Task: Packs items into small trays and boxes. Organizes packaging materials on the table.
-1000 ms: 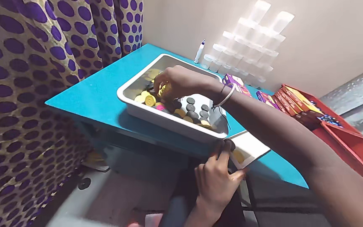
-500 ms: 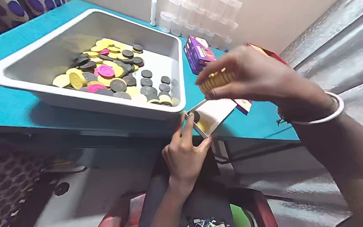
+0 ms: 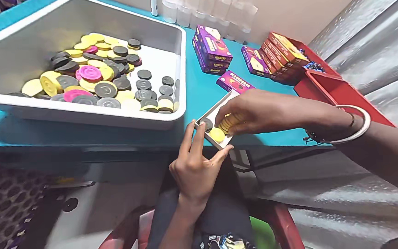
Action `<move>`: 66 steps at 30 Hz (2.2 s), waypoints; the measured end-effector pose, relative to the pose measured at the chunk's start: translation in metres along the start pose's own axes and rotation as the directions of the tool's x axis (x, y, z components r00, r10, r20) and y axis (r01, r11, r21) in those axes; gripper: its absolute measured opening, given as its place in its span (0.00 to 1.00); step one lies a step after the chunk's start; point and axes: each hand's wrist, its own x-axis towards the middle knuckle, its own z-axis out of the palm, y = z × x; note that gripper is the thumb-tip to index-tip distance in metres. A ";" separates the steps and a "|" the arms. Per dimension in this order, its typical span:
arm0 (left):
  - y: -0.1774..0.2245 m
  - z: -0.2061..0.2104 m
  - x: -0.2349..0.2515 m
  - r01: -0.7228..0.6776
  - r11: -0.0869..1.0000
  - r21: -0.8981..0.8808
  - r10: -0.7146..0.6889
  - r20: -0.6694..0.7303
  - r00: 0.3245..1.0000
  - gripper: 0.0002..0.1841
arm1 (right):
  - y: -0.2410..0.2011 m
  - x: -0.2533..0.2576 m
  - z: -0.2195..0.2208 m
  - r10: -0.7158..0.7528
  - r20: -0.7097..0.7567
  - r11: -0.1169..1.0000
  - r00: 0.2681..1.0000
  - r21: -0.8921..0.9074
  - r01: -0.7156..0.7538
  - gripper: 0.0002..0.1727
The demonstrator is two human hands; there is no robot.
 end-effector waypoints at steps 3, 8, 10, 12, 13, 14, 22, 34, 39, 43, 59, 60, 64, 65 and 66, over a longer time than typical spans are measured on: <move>-0.002 -0.002 0.001 0.006 1.000 -0.014 -0.006 0.006 1.000 0.39 | -0.003 -0.001 -0.002 0.010 0.006 1.000 1.000 -0.014 -0.009 0.15; -0.006 -0.005 0.002 0.010 1.000 -0.014 -0.009 0.018 1.000 0.39 | -0.006 -0.001 -0.001 0.015 -0.012 0.999 1.000 -0.044 -0.016 0.12; -0.008 -0.007 0.004 0.009 1.000 -0.019 -0.008 0.014 1.000 0.39 | -0.008 0.001 -0.003 0.019 -0.005 0.999 1.000 -0.038 -0.020 0.12; -0.009 -0.008 0.004 0.008 1.000 -0.020 -0.008 0.014 1.000 0.39 | -0.009 0.002 -0.004 0.023 -0.007 0.999 1.000 -0.031 -0.023 0.12; -0.010 -0.009 0.005 0.007 1.000 -0.020 -0.006 0.014 1.000 0.39 | -0.010 0.003 -0.005 0.024 -0.012 0.999 1.000 -0.030 -0.024 0.12; -0.010 -0.009 0.005 0.006 1.000 -0.020 -0.006 0.013 1.000 0.39 | -0.010 0.003 -0.005 0.025 -0.017 0.999 1.000 -0.031 -0.025 0.12; -0.017 -0.016 0.009 0.002 1.000 -0.017 -0.002 0.014 1.000 0.39 | 0.002 0.009 -0.011 0.047 0.043 0.996 0.998 -0.074 -0.044 0.11; -0.024 -0.023 0.012 0.001 1.000 -0.022 0.000 0.026 1.000 0.40 | 0.002 0.018 -0.009 0.051 0.059 0.996 0.997 -0.075 -0.047 0.12; -0.025 -0.025 0.012 0.009 1.000 -0.021 -0.009 0.031 0.999 0.39 | 0.002 0.019 -0.008 0.015 0.042 0.999 0.999 -0.048 -0.013 0.11; -0.025 -0.026 0.013 0.009 1.000 -0.026 -0.008 0.033 0.999 0.39 | -0.002 0.019 -0.010 0.041 0.052 0.998 0.998 -0.046 -0.038 0.11; -0.026 -0.028 0.013 0.011 1.000 -0.030 -0.009 0.036 0.999 0.38 | 0.011 0.013 -0.014 0.119 -0.001 0.990 0.993 -0.074 -0.119 0.08; -0.026 -0.027 0.013 0.010 0.999 -0.032 -0.008 0.035 0.999 0.38 | 0.014 0.013 -0.014 0.134 0.002 0.989 0.991 -0.059 -0.133 0.09; -0.026 -0.026 0.013 0.007 1.000 -0.031 -0.006 0.029 1.000 0.39 | 0.025 0.011 -0.011 0.118 0.043 0.993 0.992 -0.013 -0.118 0.09; -0.026 -0.026 0.013 0.008 1.000 -0.029 -0.007 0.028 1.000 0.39 | 0.026 0.011 -0.010 0.115 0.044 0.993 0.992 -0.016 -0.114 0.09; -0.026 -0.027 0.013 0.007 1.000 -0.027 -0.006 0.027 1.000 0.39 | 0.026 0.010 -0.009 0.108 0.041 0.994 0.993 -0.029 -0.107 0.09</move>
